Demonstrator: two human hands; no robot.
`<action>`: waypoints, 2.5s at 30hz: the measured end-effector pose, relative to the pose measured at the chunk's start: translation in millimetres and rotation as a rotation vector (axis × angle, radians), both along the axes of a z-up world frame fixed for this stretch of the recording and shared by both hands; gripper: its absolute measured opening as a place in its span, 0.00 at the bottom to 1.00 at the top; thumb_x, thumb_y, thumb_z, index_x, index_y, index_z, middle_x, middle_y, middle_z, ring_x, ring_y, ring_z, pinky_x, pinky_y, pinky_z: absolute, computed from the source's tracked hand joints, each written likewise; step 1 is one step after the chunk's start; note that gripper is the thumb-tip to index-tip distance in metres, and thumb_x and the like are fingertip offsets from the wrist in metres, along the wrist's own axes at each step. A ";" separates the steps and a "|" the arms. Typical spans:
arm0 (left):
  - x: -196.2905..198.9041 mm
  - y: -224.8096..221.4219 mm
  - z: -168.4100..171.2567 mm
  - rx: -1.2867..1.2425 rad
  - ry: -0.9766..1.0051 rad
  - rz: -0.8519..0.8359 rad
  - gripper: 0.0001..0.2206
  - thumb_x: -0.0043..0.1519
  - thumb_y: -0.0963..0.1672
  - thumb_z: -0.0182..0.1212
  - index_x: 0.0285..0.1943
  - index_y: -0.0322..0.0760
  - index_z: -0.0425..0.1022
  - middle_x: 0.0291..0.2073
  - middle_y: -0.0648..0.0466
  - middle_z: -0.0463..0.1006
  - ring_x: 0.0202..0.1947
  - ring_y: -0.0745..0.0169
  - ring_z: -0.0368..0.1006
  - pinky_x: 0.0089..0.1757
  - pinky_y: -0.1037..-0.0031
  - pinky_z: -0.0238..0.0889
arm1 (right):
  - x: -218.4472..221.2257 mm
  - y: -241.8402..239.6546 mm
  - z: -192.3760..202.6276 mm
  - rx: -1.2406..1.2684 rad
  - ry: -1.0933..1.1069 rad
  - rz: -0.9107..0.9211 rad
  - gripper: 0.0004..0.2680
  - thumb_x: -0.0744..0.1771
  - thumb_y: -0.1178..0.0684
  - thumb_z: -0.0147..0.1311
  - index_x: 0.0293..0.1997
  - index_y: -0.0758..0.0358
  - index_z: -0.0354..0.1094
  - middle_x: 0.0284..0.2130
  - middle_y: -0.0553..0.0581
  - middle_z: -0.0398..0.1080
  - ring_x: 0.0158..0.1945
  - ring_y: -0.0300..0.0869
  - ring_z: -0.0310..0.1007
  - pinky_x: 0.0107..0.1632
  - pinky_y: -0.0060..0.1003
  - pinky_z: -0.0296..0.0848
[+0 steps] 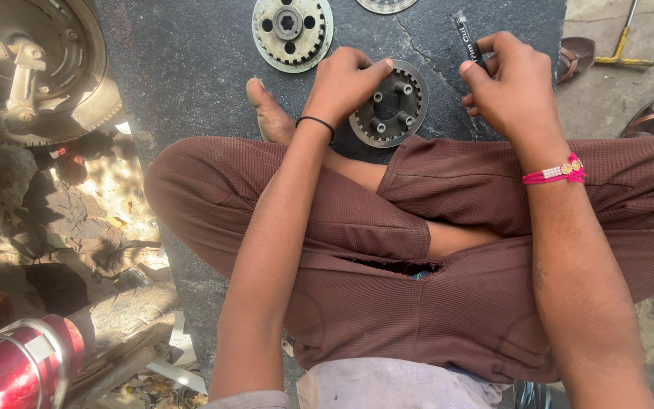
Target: The person cleans and scrapes motorcycle clutch plates and hub components by hand using a small blade.
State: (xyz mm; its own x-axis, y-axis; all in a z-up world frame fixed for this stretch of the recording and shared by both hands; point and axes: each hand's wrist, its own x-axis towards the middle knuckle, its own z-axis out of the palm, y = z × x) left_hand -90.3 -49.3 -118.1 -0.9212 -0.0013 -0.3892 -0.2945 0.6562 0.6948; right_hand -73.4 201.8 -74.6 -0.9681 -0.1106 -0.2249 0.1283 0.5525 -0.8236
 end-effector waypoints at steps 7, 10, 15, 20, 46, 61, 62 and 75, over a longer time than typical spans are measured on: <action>3.4 7.1 -6.4 0.101 -0.137 -0.053 0.26 0.57 0.60 0.56 0.34 0.38 0.85 0.21 0.52 0.81 0.25 0.63 0.80 0.31 0.68 0.72 | 0.1 1.2 -2.8 0.003 0.004 0.019 0.10 0.70 0.58 0.58 0.54 0.77 0.68 0.31 0.60 0.75 0.30 0.41 0.80 0.29 0.32 0.77; 2.4 10.9 -13.9 0.126 -0.084 -0.022 0.28 0.61 0.61 0.54 0.30 0.36 0.82 0.19 0.52 0.79 0.24 0.64 0.77 0.31 0.69 0.69 | -1.4 5.7 -9.3 -0.044 -0.009 0.025 0.11 0.71 0.58 0.57 0.56 0.77 0.67 0.32 0.60 0.74 0.31 0.41 0.80 0.29 0.33 0.78; 3.9 10.8 6.3 0.673 0.014 0.224 0.26 0.64 0.58 0.58 0.31 0.33 0.84 0.22 0.59 0.74 0.24 0.67 0.66 0.30 0.72 0.64 | -9.7 22.4 -15.6 -0.360 0.014 -0.127 0.11 0.74 0.61 0.55 0.64 0.75 0.62 0.38 0.56 0.71 0.34 0.40 0.78 0.33 0.35 0.81; 42.3 44.5 58.2 1.507 -0.106 0.553 0.19 0.70 0.54 0.60 0.47 0.33 0.73 0.41 0.49 0.77 0.43 0.54 0.75 0.44 0.48 0.73 | -14.1 45.5 0.9 -0.510 0.157 -0.345 0.05 0.77 0.62 0.47 0.61 0.71 0.64 0.35 0.55 0.68 0.33 0.41 0.78 0.36 0.35 0.80; 84.8 46.2 101.4 2.231 0.256 0.159 0.31 0.55 0.53 0.67 0.69 0.51 0.66 0.67 0.36 0.60 0.68 0.27 0.54 0.65 0.33 0.51 | 169.7 -76.4 139.6 0.190 0.422 -0.105 0.16 0.68 0.63 0.61 0.64 0.68 0.67 0.35 0.59 0.67 0.35 0.43 0.69 0.40 0.37 0.68; 90.4 48.7 93.8 2.138 0.370 0.165 0.29 0.52 0.47 0.64 0.67 0.48 0.69 0.65 0.33 0.62 0.66 0.28 0.57 0.66 0.43 0.52 | 162.5 -90.8 133.6 0.287 0.422 -0.115 0.16 0.69 0.65 0.58 0.66 0.69 0.67 0.30 0.58 0.65 0.29 0.41 0.63 0.34 0.36 0.65; 90.4 48.5 94.4 2.175 0.355 0.198 0.28 0.52 0.47 0.65 0.65 0.47 0.69 0.65 0.32 0.62 0.66 0.28 0.57 0.66 0.42 0.52 | 164.5 -92.7 132.8 0.291 0.436 -0.111 0.16 0.69 0.65 0.58 0.67 0.68 0.67 0.31 0.58 0.65 0.30 0.41 0.64 0.35 0.36 0.65; 86.9 47.6 102.3 2.202 0.311 0.289 0.30 0.51 0.48 0.66 0.65 0.41 0.71 0.64 0.30 0.66 0.65 0.25 0.60 0.67 0.36 0.53 | 166.6 -98.3 135.9 0.262 0.429 -0.136 0.17 0.68 0.64 0.58 0.66 0.67 0.66 0.31 0.57 0.65 0.30 0.41 0.65 0.34 0.36 0.66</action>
State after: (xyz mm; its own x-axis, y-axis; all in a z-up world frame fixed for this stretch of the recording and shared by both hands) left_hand -3.4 -1.7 -15.8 -0.9900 -0.0076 0.1410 0.0192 -0.9965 0.0816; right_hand 93.2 103.5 61.3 -0.9810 0.0295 0.1920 -0.1055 0.7489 -0.6543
